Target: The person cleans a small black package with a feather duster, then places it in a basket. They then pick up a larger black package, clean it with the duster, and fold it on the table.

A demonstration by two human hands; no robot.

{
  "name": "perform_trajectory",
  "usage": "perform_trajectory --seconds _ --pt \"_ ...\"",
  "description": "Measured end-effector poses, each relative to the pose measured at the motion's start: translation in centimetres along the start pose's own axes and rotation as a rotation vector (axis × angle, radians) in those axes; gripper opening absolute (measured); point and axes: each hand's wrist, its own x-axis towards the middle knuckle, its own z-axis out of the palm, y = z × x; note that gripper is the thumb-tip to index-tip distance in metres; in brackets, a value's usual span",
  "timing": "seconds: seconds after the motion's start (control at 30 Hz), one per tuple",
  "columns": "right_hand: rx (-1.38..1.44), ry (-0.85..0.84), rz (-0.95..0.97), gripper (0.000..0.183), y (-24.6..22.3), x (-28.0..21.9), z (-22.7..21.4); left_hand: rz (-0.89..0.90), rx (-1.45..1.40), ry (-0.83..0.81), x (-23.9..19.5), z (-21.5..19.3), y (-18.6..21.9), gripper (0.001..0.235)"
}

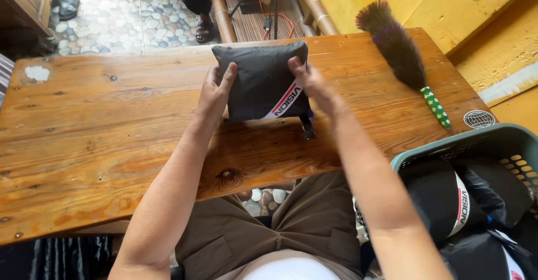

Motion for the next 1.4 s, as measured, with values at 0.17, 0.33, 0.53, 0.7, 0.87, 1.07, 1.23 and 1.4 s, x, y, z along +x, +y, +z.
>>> perform_trajectory --seconds 0.17,0.33,0.53,0.7,0.87,1.07,1.23,1.4 --pt "0.241 0.055 0.044 0.067 -2.0 -2.1 2.5 -0.288 0.165 -0.05 -1.8 1.4 6.1 0.099" --pt "0.292 0.123 0.091 0.068 -5.5 -4.1 1.9 -0.293 0.202 -0.17 -3.4 2.4 6.9 0.121" --pt "0.506 0.193 0.094 0.062 -8.1 -5.4 1.8 -0.225 0.297 -0.28 -3.4 1.6 5.8 0.072" --pt "0.497 0.178 0.119 0.065 -8.4 -5.4 1.7 -0.067 0.302 -0.383 -3.5 2.1 6.3 0.049" --pt "0.479 0.178 0.127 0.067 -8.0 -5.0 1.9 -0.026 0.269 -0.356 -3.8 2.5 6.7 0.035" --pt "0.5 0.192 0.091 0.066 -6.5 -4.1 1.4 -0.113 0.221 -0.266 -3.7 2.0 6.2 0.059" --pt "0.485 0.185 0.075 0.062 -6.4 -4.2 1.8 -0.052 0.13 -0.247 -3.1 2.0 5.4 0.053" --pt "0.476 0.174 0.063 0.06 -4.3 -3.1 1.4 0.088 0.197 -0.226 -3.4 3.0 6.2 0.027"
